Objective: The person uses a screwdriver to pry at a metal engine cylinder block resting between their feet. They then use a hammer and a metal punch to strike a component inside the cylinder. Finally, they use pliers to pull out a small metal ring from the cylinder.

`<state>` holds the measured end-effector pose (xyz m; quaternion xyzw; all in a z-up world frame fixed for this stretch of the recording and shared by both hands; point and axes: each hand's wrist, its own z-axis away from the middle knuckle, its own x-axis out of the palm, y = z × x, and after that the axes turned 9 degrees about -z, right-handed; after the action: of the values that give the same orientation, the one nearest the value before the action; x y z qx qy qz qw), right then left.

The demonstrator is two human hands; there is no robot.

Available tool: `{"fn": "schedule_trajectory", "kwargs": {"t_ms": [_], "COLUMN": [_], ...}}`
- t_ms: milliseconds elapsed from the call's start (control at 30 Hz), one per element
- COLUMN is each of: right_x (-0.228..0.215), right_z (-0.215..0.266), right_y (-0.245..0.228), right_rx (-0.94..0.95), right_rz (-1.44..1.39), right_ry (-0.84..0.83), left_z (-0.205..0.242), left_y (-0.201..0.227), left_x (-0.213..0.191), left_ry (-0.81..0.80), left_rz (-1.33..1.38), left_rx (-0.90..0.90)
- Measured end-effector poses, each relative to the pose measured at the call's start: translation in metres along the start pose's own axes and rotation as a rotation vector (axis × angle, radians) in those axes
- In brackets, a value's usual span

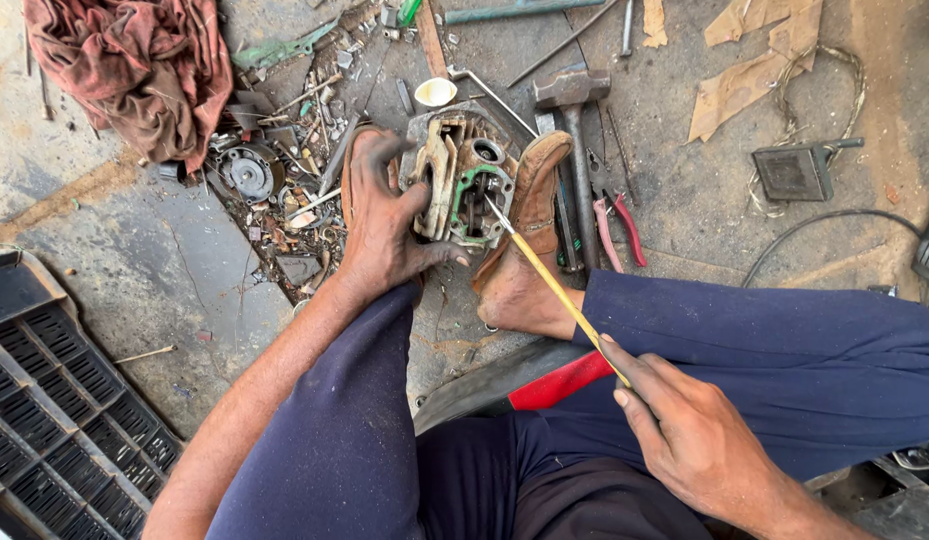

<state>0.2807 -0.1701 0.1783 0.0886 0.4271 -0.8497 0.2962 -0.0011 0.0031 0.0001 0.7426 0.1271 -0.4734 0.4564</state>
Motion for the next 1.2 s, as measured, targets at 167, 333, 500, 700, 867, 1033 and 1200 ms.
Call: {"fn": "schedule_trajectory", "kwargs": {"t_ms": [167,333,500,700,867,1033,1200], "right_x": [-0.001,-0.013,-0.022,-0.024,-0.032,-0.04,-0.044], "right_z": [-0.007,-0.012,-0.017,-0.019,-0.032,-0.038,-0.037], "right_y": [0.0,0.02,0.039,0.061,0.091,0.094,0.072], "right_rx": [-0.016,-0.034,0.013,0.035,-0.02,-0.029,0.425], "right_rz": [0.064,-0.032,-0.093,-0.208,-0.284,-0.294,-0.222], "right_ry": [0.009,-0.019,-0.054,-0.09,-0.153,-0.196,-0.276], "left_z": [-0.009,-0.014,-0.018,-0.027,-0.023,-0.018,-0.022], "left_y": [-0.002,-0.007,-0.003,0.001,-0.001,-0.001,-0.004], "left_x": [0.013,0.029,0.027,0.025,0.029,0.032,0.03], "left_ry": [-0.045,-0.03,-0.037,-0.09,-0.112,-0.077,-0.116], "left_rz": [0.266,0.397,0.316,0.211,0.322,0.278,0.237], "left_rx": [0.099,0.01,-0.044,0.072,0.027,0.041,0.042]}}
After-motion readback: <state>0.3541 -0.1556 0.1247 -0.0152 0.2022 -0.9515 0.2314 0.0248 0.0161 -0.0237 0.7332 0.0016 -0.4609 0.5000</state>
